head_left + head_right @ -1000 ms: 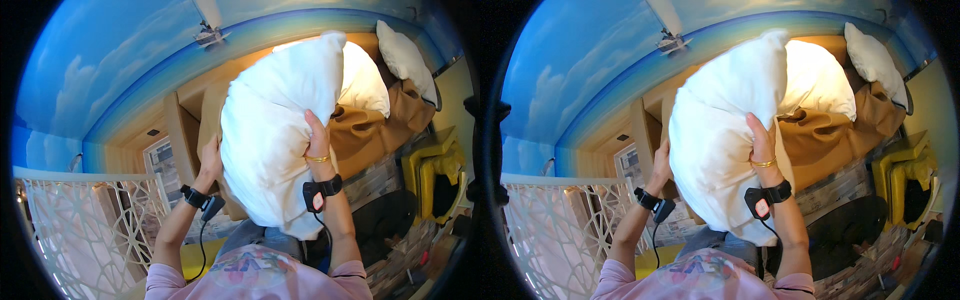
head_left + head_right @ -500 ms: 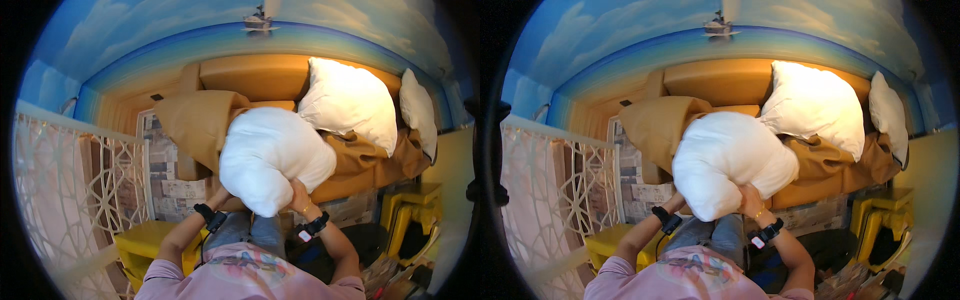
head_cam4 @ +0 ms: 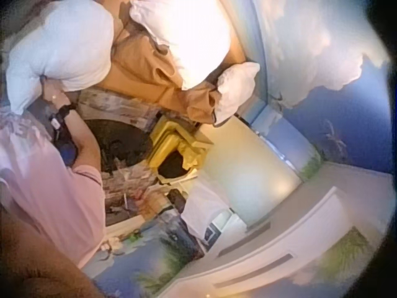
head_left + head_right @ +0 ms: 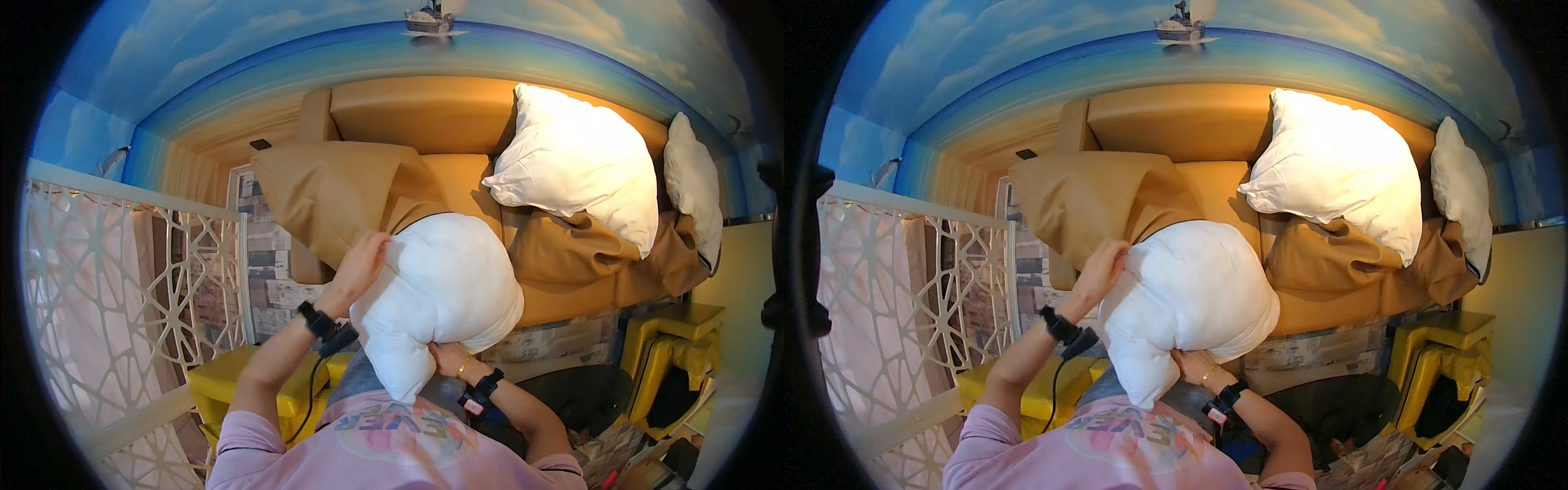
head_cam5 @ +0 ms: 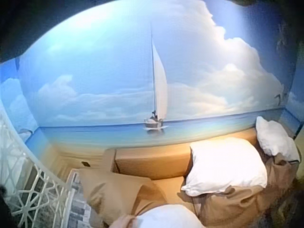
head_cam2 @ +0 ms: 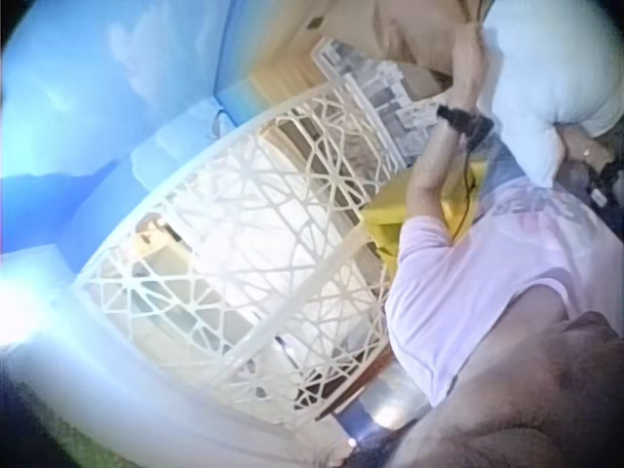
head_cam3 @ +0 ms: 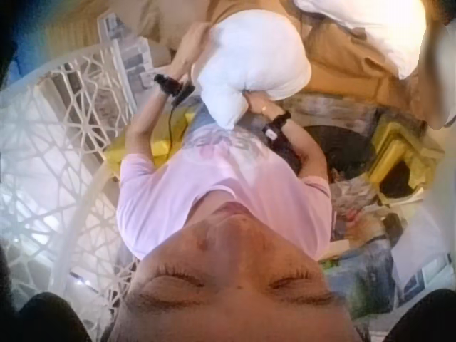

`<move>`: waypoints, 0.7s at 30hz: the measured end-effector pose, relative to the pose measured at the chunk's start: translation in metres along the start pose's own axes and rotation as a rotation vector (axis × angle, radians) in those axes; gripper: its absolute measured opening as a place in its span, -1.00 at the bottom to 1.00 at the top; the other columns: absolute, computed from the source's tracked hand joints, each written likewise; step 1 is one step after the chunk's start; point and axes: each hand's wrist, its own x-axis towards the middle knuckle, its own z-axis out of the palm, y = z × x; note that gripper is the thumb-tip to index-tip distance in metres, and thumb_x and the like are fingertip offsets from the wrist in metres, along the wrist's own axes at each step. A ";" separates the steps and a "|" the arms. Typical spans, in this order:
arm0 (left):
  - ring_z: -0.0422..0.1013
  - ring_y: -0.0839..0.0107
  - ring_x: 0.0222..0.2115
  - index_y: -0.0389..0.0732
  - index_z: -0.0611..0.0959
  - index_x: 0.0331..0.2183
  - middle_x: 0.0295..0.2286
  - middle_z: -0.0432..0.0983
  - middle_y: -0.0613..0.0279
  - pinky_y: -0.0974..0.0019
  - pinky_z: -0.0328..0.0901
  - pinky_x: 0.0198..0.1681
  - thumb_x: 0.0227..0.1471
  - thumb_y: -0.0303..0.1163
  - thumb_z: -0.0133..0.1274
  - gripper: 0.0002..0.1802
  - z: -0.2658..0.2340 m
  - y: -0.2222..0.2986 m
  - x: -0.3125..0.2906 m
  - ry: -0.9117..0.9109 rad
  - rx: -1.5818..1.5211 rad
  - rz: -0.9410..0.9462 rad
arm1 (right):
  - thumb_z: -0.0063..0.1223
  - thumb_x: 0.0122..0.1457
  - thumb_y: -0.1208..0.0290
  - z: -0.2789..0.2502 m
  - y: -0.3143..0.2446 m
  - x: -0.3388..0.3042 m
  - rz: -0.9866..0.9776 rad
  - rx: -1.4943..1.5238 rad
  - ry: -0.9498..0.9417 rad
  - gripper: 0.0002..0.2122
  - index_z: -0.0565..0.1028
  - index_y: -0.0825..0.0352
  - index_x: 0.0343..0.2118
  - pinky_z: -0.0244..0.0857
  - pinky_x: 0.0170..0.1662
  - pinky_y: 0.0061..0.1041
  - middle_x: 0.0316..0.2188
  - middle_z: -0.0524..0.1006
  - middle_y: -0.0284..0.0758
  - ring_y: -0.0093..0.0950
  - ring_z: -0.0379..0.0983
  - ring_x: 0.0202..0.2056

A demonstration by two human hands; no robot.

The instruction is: The person wipes a white decorative lattice structure with a blue cloth, then moves to a bed and places white pillows into brown pillowcases. The person adjusts the pillows and smooths the bedding.

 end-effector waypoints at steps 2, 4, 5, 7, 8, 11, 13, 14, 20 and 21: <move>0.36 0.03 -0.38 -0.27 0.44 -0.29 -0.41 0.37 -0.04 0.18 0.29 -0.30 0.00 -0.54 -0.09 -0.84 0.022 -0.022 0.015 -0.103 -0.031 0.121 | 0.01 -0.06 0.33 -0.012 -0.011 -0.004 0.037 -0.036 -0.203 -0.46 0.21 0.33 0.05 0.25 -0.11 -0.20 -0.27 0.46 0.04 -0.08 0.40 -0.19; 0.32 0.04 -0.32 -0.26 0.42 -0.28 -0.39 0.33 0.02 0.17 0.29 -0.26 -0.05 -0.53 -0.06 -0.80 0.033 -0.037 0.018 -0.141 0.332 0.097 | -0.05 -0.04 0.35 0.016 0.007 -0.005 -0.133 -0.086 -0.021 -0.57 0.32 0.34 -0.04 0.33 -0.25 -0.29 -0.38 0.50 -0.05 -0.13 0.45 -0.32; 0.31 0.05 -0.30 -0.25 0.42 -0.28 -0.38 0.32 0.03 0.17 0.29 -0.24 -0.06 -0.52 -0.05 -0.80 0.034 -0.038 0.018 -0.143 0.427 0.043 | -0.07 -0.03 0.35 0.023 0.012 -0.005 -0.218 -0.083 0.050 -0.58 0.33 0.34 -0.05 0.35 -0.30 -0.35 -0.40 0.51 -0.09 -0.16 0.46 -0.36; 0.29 0.10 -0.25 -0.22 0.40 -0.30 -0.34 0.29 0.10 0.19 0.30 -0.23 -0.10 -0.44 0.02 -0.75 0.039 -0.051 0.012 -0.154 0.604 -0.052 | -0.09 -0.01 0.35 0.027 0.031 -0.006 -0.314 -0.075 0.006 -0.64 0.37 0.35 -0.12 0.35 -0.32 -0.37 -0.41 0.52 -0.12 -0.18 0.47 -0.38; 0.30 0.14 -0.26 -0.21 0.40 -0.30 -0.35 0.30 0.12 0.19 0.30 -0.25 -0.08 -0.42 0.00 -0.77 0.038 -0.055 0.007 -0.137 0.654 -0.062 | -0.09 0.00 0.35 0.007 0.033 -0.005 -0.329 -0.064 -0.109 -0.68 0.41 0.36 -0.17 0.34 -0.30 -0.32 -0.39 0.51 -0.11 -0.17 0.46 -0.36; 0.31 0.21 -0.27 -0.19 0.40 -0.31 -0.35 0.31 0.16 0.21 0.28 -0.29 -0.18 -0.25 0.14 -0.61 0.028 -0.063 -0.006 -0.060 0.820 -0.059 | -0.08 0.03 0.28 -0.085 0.000 -0.015 -0.217 0.251 -0.131 -0.70 0.44 0.36 -0.23 0.30 -0.22 -0.33 -0.28 0.49 -0.15 -0.20 0.43 -0.26; 0.32 0.22 -0.28 -0.18 0.42 -0.33 -0.37 0.34 0.17 0.22 0.26 -0.31 -0.19 -0.21 0.15 -0.61 0.024 -0.058 -0.005 -0.112 0.830 -0.111 | -0.06 0.05 0.19 -0.113 -0.017 -0.019 -0.186 0.252 0.113 -0.65 0.42 0.34 -0.19 0.25 -0.14 -0.34 -0.18 0.45 -0.18 -0.22 0.36 -0.15; 0.32 0.23 -0.29 -0.17 0.43 -0.33 -0.38 0.36 0.18 0.22 0.25 -0.31 -0.20 -0.19 0.15 -0.61 0.024 -0.056 -0.005 -0.139 0.836 -0.136 | -0.05 0.05 0.14 -0.115 -0.022 -0.016 -0.230 0.103 0.312 -0.61 0.41 0.33 -0.15 0.21 -0.09 -0.31 -0.13 0.42 -0.18 -0.22 0.32 -0.09; 0.37 0.27 -0.45 -0.14 0.49 -0.57 -0.60 0.45 0.22 0.27 0.23 -0.41 -0.15 -0.23 0.07 -0.80 0.041 -0.082 -0.011 -0.235 0.818 0.122 | -0.10 0.04 -0.09 -0.112 -0.030 0.035 -0.069 -0.197 0.469 -0.30 0.10 0.30 0.14 -0.21 0.15 0.02 0.17 0.06 -0.13 -0.25 -0.10 0.21; 0.38 0.23 -0.54 -0.15 0.47 -0.63 -0.67 0.43 0.19 0.22 0.24 -0.42 -0.16 -0.30 0.04 -0.83 0.039 -0.081 -0.009 -0.141 0.740 0.186 | -0.11 0.03 -0.12 -0.107 -0.026 0.044 -0.024 -0.197 0.350 -0.24 0.03 0.31 0.19 -0.30 0.17 0.07 0.20 -0.01 -0.12 -0.26 -0.18 0.25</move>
